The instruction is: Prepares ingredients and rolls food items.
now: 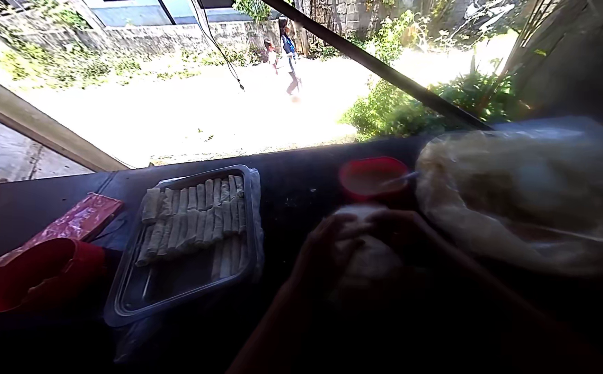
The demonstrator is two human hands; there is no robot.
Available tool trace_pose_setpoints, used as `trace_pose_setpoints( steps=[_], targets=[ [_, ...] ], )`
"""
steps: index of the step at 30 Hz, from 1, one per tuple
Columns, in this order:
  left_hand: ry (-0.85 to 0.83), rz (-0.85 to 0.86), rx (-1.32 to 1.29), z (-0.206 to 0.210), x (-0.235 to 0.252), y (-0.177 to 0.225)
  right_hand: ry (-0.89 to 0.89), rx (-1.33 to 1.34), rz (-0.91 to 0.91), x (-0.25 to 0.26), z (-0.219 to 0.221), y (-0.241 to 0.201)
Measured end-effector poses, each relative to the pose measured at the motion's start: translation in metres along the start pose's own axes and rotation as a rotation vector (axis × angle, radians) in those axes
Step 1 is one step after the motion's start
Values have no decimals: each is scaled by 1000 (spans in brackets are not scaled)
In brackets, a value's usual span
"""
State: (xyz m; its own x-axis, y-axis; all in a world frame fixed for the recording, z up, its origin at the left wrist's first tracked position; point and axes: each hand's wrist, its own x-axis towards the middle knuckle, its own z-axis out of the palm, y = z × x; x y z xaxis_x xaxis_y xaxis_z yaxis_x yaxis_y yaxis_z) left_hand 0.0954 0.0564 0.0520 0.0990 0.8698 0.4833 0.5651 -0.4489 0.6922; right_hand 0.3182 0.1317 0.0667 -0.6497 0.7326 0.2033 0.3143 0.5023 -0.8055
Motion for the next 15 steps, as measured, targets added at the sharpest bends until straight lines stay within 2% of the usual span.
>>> trace_pose_setpoints(
  steps=[4, 10, 12, 15],
  targets=[
    [14, 148, 263, -1, -7, 9, -9, 66, 11, -1, 2, -3],
    [61, 269, 390, -1, -16, 18, -4, 115, 58, -1, 13, -21],
    [68, 239, 361, -4, -21, 18, -2, 148, 135, 0, 15, -39],
    [151, 86, 264, -23, -30, 14, 6, 9, 28, -6, 13, -20]
  ],
)
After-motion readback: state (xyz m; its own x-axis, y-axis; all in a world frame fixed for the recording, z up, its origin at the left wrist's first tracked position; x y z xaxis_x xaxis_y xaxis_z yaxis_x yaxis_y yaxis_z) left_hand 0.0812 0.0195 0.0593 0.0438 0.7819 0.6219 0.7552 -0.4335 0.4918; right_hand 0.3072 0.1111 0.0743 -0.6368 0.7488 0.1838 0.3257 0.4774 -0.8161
